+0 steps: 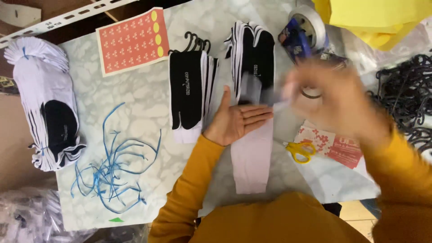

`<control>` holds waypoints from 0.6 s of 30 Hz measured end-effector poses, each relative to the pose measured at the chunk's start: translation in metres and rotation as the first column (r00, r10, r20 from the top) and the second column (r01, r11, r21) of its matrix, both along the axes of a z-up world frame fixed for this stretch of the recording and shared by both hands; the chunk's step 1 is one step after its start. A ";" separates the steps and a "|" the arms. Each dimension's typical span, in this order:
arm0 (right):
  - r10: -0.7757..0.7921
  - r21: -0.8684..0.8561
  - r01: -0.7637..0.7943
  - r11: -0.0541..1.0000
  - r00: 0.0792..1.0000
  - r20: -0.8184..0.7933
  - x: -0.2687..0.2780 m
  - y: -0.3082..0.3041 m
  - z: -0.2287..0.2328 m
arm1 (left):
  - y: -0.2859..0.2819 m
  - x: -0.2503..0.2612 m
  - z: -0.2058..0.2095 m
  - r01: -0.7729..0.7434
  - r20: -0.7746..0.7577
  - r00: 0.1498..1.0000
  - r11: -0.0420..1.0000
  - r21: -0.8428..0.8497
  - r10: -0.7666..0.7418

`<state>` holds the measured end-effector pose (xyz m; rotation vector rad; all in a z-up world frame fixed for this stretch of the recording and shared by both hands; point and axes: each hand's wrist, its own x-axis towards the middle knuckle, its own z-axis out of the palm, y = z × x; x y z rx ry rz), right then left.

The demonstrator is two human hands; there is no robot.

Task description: Packaging socks by attaching hangers, applying stickers, and wrapping them with paper bands

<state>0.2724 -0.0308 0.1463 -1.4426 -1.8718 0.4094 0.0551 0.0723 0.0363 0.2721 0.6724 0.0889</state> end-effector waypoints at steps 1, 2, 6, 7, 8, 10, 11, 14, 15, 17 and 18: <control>-0.007 0.000 0.007 1.000 1.000 -0.001 -0.018 -0.020 -0.004 | -0.002 -0.004 -0.014 0.007 -0.001 1.000 1.000 0.000 -0.007; 0.294 -0.007 -0.296 0.955 0.950 -0.104 -0.036 -0.040 -0.007 | -0.003 -0.007 -0.027 0.021 -0.052 0.998 1.000 0.010 -0.020; 0.618 -0.173 -0.641 0.748 0.767 -0.171 -0.082 -0.095 -0.079 | -0.022 -0.003 0.002 0.145 -0.352 0.936 0.901 0.408 0.009; 0.611 -0.175 -0.636 0.752 0.772 -0.175 -0.067 -0.096 -0.065 | -0.026 -0.005 -0.007 0.153 -0.354 0.935 0.902 0.404 -0.001; 0.592 -0.128 -0.644 0.754 0.751 -0.292 -0.051 -0.095 -0.052 | -0.027 -0.007 -0.016 0.111 -0.296 0.955 0.881 0.459 0.034; 0.563 -0.083 -0.644 0.761 0.718 -0.409 -0.019 -0.096 -0.030 | -0.030 -0.008 -0.022 0.071 -0.237 0.970 0.860 0.506 0.060; 0.043 -0.121 -0.070 0.990 0.975 -0.217 -0.002 -0.098 -0.021 | -0.031 -0.008 -0.020 0.073 -0.246 0.967 0.861 0.503 0.062; -0.553 -0.035 0.567 0.823 0.813 0.184 0.075 -0.111 -0.054 | -0.032 -0.008 -0.024 0.056 -0.204 0.977 0.845 0.532 0.063; -0.544 -0.032 0.599 0.800 0.747 0.381 0.107 -0.117 -0.075 | -0.032 -0.009 -0.028 0.032 -0.162 0.984 0.831 0.555 0.071; -0.528 -0.007 0.589 0.808 0.729 0.436 0.137 -0.134 -0.119 | -0.029 -0.009 -0.023 0.036 -0.171 0.983 0.832 0.554 0.071; -0.505 -0.001 0.578 0.816 0.715 0.484 0.152 -0.145 -0.142 | -0.030 -0.010 -0.022 0.047 -0.191 0.979 0.839 0.542 0.069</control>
